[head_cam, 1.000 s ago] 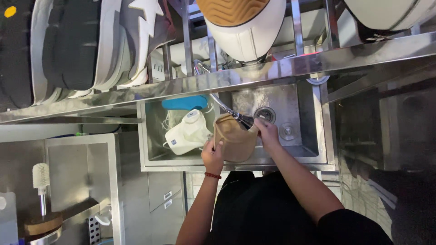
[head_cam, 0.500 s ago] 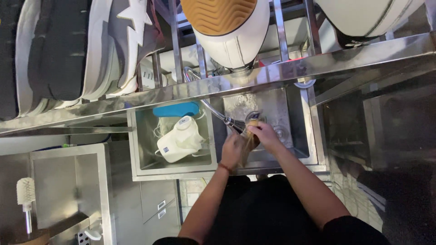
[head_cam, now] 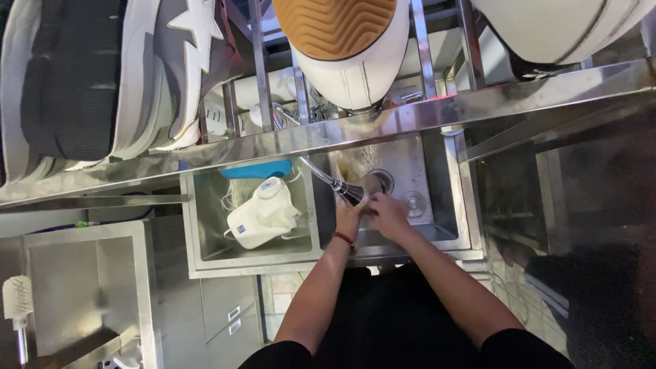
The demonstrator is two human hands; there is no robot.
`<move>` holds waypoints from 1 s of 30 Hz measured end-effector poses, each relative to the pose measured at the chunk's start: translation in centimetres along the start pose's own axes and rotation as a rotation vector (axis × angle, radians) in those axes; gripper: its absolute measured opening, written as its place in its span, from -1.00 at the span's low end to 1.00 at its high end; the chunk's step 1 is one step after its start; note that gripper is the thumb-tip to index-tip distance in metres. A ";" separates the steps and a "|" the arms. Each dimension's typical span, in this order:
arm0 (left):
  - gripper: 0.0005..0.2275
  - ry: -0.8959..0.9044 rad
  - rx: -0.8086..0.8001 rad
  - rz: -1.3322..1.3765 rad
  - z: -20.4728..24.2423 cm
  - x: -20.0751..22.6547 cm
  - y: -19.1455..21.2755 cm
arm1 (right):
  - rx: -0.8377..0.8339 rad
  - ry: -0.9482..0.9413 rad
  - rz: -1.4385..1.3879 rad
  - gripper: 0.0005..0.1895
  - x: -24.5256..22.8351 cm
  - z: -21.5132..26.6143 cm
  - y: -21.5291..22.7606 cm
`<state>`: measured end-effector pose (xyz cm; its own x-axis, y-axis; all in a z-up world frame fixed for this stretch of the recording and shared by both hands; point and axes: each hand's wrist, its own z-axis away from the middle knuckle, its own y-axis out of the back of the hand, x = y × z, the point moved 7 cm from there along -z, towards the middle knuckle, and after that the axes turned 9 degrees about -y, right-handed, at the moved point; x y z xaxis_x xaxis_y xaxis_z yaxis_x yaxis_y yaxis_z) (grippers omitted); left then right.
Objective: Cleaning and rinsing a cap and shoe insoles in a service sink.
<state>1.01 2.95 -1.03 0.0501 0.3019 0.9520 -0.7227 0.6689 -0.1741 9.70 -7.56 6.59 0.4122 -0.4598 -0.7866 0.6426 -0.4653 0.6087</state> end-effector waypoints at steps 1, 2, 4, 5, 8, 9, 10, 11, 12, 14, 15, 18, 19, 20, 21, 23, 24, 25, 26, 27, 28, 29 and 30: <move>-0.83 0.008 0.001 0.000 0.1 -0.6 0.2 | -0.004 -0.007 0.000 -0.76 -0.4 0.4 0.2; -0.86 0.070 0.033 0.176 0.3 -1.5 0.3 | -0.004 -0.007 -0.047 -0.76 -0.8 0.8 0.5; -0.86 0.132 0.068 0.354 1.1 -1.3 0.2 | -0.006 -0.007 -0.091 -0.76 -1.1 1.7 0.7; -0.90 0.222 0.064 0.340 1.5 -0.6 0.1 | -0.014 -0.016 -0.148 -0.75 -1.0 1.8 0.6; -0.95 0.284 0.049 0.400 1.8 -4.1 1.9 | -0.083 -0.254 -0.557 -0.78 4.9 2.2 -4.3; -0.96 0.256 0.030 0.474 1.5 -6.1 2.7 | -0.139 -0.486 -0.908 -0.81 8.2 2.6 -7.4; -0.96 0.256 0.030 0.472 1.5 -4.8 2.4 | -0.139 -0.486 -0.910 -0.81 7.0 1.8 -6.2; -0.94 0.305 0.068 0.405 2.0 -3.9 2.5 | -0.080 -0.613 -1.166 -0.63 6.4 1.6 -5.5; -0.91 0.353 0.105 0.339 2.6 -3.0 2.6 | -0.015 -0.741 -1.419 -0.41 5.7 1.6 -4.8; -0.86 0.250 0.044 0.064 1.4 -7.0 4.5 | -0.031 -0.704 -1.481 -0.52 7.7 0.5 -6.2; -0.80 0.145 -0.014 -0.207 0.7 -8.6 5.3 | -0.048 -0.668 -1.538 -0.59 8.7 -0.1 -6.8; -0.90 0.169 -0.199 0.013 1.8 -4.3 1.6 | -0.090 -0.690 -1.512 -0.57 6.0 -1.1 -3.9; -0.90 0.169 -0.201 0.012 2.1 -2.9 1.1 | -0.088 -0.690 -1.513 -0.57 5.9 -1.1 -3.7; -0.87 0.143 -0.214 -0.117 2.3 -1.5 0.7 | -0.111 -0.697 -1.524 -0.59 5.8 -1.2 -3.6; -0.84 0.116 -0.229 -0.245 2.5 0.0 0.2 | -0.133 -0.705 -1.533 -0.61 5.8 -1.3 -3.4; -0.84 0.165 -0.165 -0.006 1.7 -3.3 0.9 | -0.032 -0.677 -1.475 -0.64 8.3 -0.8 -4.0; -0.83 0.211 -0.094 0.231 1.3 -5.0 1.3 | 0.062 -0.649 -1.415 -0.67 9.6 -0.6 -4.0; -0.83 0.214 -0.096 0.233 1.0 -4.5 0.9 | 0.064 -0.651 -1.413 -0.67 9.7 -0.1 -3.8; -0.84 0.250 -0.068 0.370 0.8 -4.2 0.5 | 0.045 -0.672 -1.168 -0.67 9.9 0.4 -3.4; -0.84 0.287 -0.042 0.507 0.6 -3.8 0.0 | 0.027 -0.686 -0.924 -0.66 10.1 0.9 -3.1; -0.84 0.290 -0.045 0.508 0.4 -4.1 -0.4 | 0.031 -0.688 -0.923 -0.66 11.2 1.6 -4.1; -0.81 0.380 0.024 0.565 0.5 -4.9 -0.6 | -0.015 -0.594 -0.895 -0.66 11.6 2.0 -5.1; -0.76 0.470 0.094 0.620 0.6 -5.7 -0.9 | -0.060 -0.500 -0.865 -0.65 12.1 2.4 -6.0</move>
<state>0.99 0.19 -6.13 -0.1103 0.8716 0.4776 -0.7683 0.2301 -0.5973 9.24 -12.16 -6.36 -0.5224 -0.2526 -0.8144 0.6304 -0.7576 -0.1693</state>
